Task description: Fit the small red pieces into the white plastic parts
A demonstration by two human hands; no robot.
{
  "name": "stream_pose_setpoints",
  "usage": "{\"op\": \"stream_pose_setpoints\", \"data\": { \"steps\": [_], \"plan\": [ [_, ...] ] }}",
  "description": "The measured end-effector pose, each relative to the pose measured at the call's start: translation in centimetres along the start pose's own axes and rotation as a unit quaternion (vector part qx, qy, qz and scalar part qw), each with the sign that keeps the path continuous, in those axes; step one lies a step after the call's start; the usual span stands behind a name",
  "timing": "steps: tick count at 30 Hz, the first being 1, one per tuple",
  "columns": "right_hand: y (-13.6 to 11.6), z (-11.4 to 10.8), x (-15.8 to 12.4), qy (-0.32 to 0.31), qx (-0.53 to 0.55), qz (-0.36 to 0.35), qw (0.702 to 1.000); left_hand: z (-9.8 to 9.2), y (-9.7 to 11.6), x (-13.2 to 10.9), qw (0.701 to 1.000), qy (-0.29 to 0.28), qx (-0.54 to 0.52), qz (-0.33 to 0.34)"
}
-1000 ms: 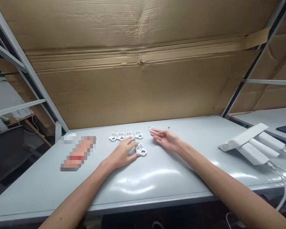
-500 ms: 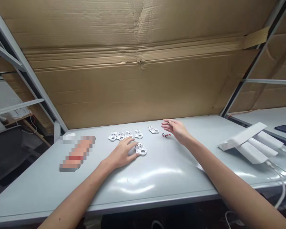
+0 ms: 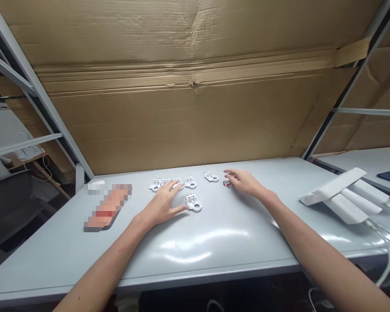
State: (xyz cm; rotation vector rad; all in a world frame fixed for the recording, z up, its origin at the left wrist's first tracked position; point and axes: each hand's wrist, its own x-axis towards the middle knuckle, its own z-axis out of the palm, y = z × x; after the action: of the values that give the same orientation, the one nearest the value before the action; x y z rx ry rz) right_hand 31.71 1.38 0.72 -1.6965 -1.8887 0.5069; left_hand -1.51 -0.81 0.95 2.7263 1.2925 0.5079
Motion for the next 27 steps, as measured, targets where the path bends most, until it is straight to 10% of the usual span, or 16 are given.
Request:
{"op": "stream_pose_setpoints", "data": {
  "steps": [7,13,27],
  "plan": [
    [-2.6,1.9,-1.0,0.068,0.009,-0.124,0.99,0.3,-1.7,0.0,0.997,-0.035,0.043,-0.056],
    [-7.4,5.8,-3.7,-0.068,-0.013,-0.358,0.931,0.4,-2.2,0.3,0.991,-0.039,0.064,-0.11],
    [-5.0,5.5,-1.2,-0.007,-0.148,-0.268,0.952,-0.4,-0.6,0.2,0.964,-0.093,0.097,-0.23]
  ]
}}
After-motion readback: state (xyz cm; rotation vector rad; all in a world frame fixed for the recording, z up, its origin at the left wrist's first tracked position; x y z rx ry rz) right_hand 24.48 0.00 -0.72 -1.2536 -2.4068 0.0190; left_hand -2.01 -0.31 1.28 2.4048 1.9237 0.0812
